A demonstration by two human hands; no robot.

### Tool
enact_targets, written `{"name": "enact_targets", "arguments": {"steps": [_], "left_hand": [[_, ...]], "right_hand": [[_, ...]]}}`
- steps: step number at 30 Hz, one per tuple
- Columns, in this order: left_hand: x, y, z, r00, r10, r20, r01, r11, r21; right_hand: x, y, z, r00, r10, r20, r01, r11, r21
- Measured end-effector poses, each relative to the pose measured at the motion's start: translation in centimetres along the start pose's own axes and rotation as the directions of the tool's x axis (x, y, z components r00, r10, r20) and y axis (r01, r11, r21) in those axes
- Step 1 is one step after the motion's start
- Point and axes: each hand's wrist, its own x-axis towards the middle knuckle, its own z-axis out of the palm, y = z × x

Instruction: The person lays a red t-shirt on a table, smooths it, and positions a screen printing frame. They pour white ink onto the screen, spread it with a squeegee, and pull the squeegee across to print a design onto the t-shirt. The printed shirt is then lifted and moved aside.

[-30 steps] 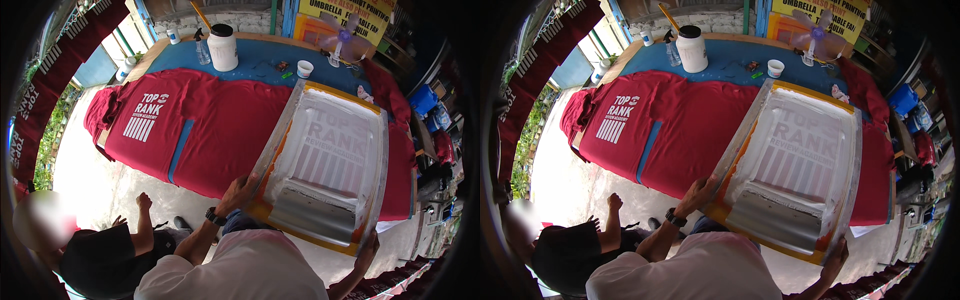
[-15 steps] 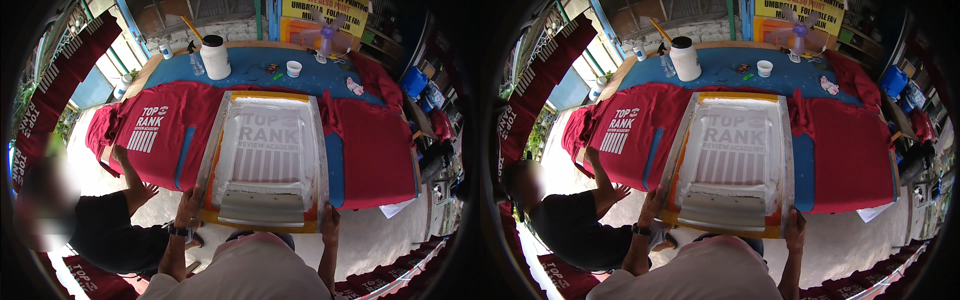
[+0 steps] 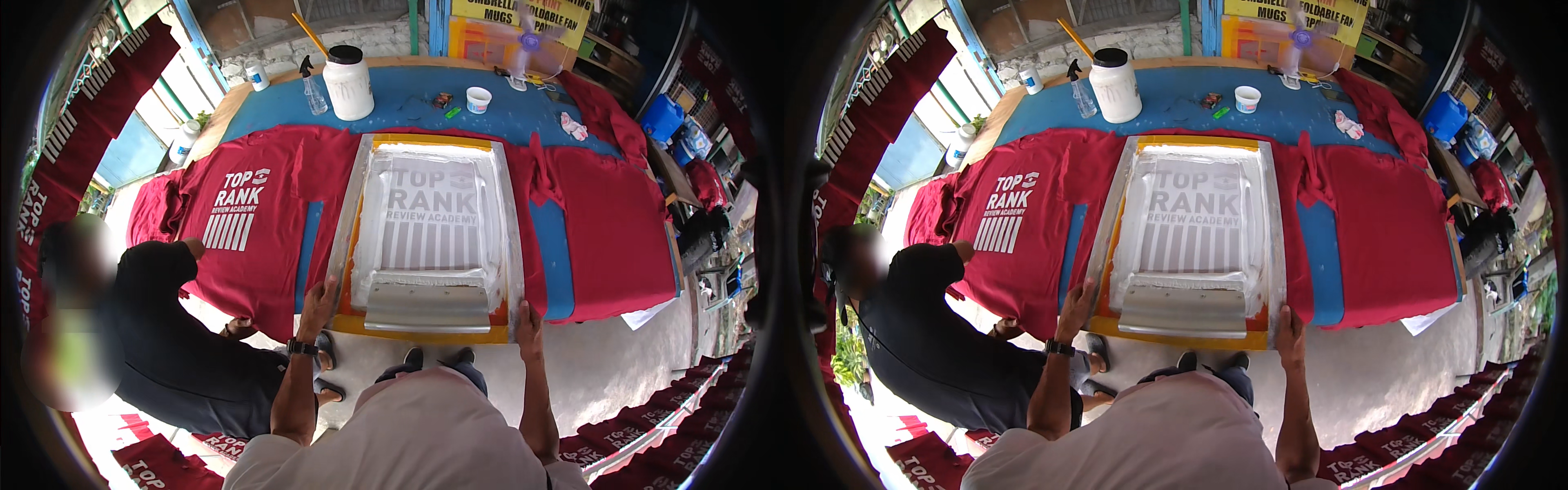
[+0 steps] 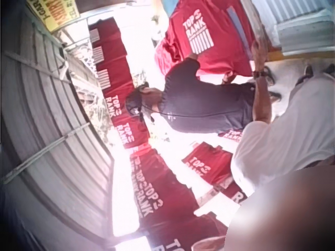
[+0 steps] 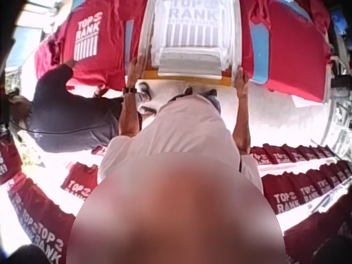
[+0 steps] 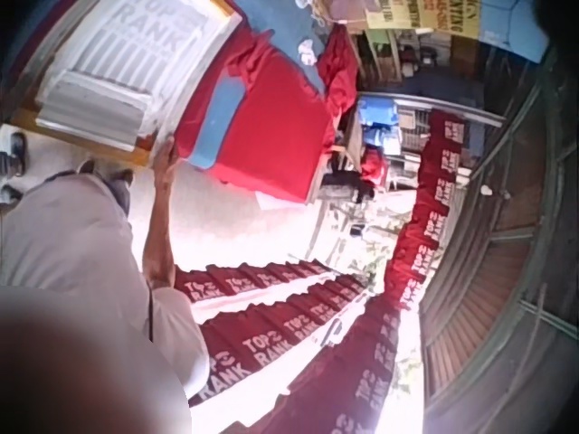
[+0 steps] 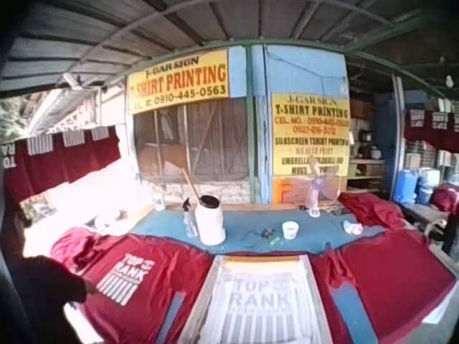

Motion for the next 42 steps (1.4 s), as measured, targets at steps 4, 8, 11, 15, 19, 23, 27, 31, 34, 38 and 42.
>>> {"name": "enact_targets", "arguments": {"steps": [4,8,11,15,19,23,27,31,34,38,42], "left_hand": [[0.1,-0.6,1.3,1.000,0.005,-0.012,-0.006,1.000,-0.030],[-0.2,-0.6,1.7,0.999,0.021,-0.047,-0.020,0.999,0.029],[-0.3,-0.7,2.0,0.998,0.013,-0.056,-0.010,0.998,0.061],[-0.3,-0.8,2.3,0.995,0.049,-0.089,-0.047,0.999,0.017],[-0.8,-0.2,2.5,0.997,-0.009,-0.075,0.015,0.997,0.070],[-1.5,0.3,2.9,0.994,-0.039,-0.104,0.049,0.995,0.093],[-1.4,0.8,2.3,0.997,0.022,-0.076,-0.008,0.984,0.180],[-2.3,4.3,0.9,0.985,0.127,0.118,-0.170,0.834,0.524],[-5.1,9.4,2.4,0.985,0.122,0.121,-0.167,0.845,0.508],[-7.6,14.5,8.0,0.735,0.460,0.498,-0.652,0.683,0.330],[-6.3,16.1,11.5,0.532,0.417,0.737,-0.796,0.545,0.266]], "right_hand": [[1.1,1.1,-0.8,0.998,0.024,0.052,-0.023,0.999,-0.032],[1.4,1.9,-1.3,0.997,0.058,0.050,-0.052,0.992,-0.111],[1.5,2.2,-1.4,0.997,0.036,0.070,-0.028,0.992,-0.120],[1.7,2.3,-1.6,0.987,0.125,0.103,-0.113,0.987,-0.115],[1.8,2.1,-1.7,0.984,0.160,0.082,-0.153,0.984,-0.095],[1.7,1.9,-1.7,0.988,0.099,0.122,-0.083,0.988,-0.128],[1.8,1.7,-1.7,0.981,0.156,0.118,-0.138,0.979,-0.149],[1.6,0.8,-1.9,0.983,0.117,0.140,-0.089,0.978,-0.188],[0.8,-0.6,-2.4,0.968,0.160,0.192,-0.117,0.969,-0.217],[-0.3,-2.8,-3.1,0.941,0.189,0.281,-0.071,0.922,-0.382],[-0.4,-4.3,-2.8,0.901,0.083,0.425,0.091,0.924,-0.372]]}}
